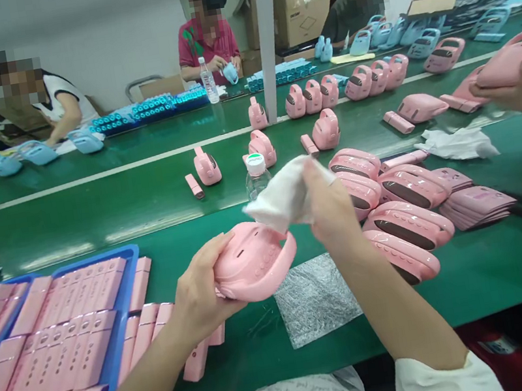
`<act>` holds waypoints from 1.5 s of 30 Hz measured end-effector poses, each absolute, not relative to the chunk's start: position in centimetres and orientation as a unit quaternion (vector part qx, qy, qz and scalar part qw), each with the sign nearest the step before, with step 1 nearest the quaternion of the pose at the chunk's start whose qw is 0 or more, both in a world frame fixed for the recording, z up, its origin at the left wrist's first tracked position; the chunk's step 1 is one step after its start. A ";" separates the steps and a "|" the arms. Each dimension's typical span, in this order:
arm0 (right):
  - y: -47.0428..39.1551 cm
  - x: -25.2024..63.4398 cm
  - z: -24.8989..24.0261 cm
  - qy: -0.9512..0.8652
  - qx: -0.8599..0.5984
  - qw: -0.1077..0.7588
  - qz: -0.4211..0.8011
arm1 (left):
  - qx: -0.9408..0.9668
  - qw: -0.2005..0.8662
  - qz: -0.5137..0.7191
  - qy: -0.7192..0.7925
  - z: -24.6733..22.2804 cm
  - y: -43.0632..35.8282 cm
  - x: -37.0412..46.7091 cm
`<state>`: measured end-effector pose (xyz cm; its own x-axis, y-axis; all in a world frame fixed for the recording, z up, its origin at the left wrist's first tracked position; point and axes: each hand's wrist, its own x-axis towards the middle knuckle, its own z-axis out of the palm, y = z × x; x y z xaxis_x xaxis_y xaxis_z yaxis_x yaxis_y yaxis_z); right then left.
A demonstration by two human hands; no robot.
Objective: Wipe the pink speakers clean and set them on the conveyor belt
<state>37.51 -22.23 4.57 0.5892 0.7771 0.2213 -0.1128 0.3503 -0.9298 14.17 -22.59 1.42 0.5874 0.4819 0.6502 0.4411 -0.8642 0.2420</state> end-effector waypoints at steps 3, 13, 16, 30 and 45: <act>-22.2 38.0 5.0 -0.312 -0.488 0.774 0.256 | 0.894 -0.025 0.395 0.211 1.0 -22.2 13.9; -25.9 33.1 5.9 -0.799 -0.436 0.366 0.191 | 0.882 -0.134 0.413 0.181 1.0 -21.6 13.2; -25.4 33.5 6.0 -0.769 -0.476 0.363 0.225 | 0.884 -0.140 0.414 0.166 0.8 -21.4 12.8; -23.8 34.0 4.9 -0.549 -0.445 0.635 0.311 | 0.870 0.026 0.392 0.298 2.6 -21.0 12.4; -19.7 32.8 2.5 -0.429 -0.458 0.725 0.283 | 0.774 0.307 0.411 0.371 2.2 -21.0 11.9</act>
<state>32.80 -19.70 2.49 0.4720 0.8038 0.3620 -0.0180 0.4194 -0.9076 11.87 -21.05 2.16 0.3856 0.8275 0.4081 0.3216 -0.5351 0.7811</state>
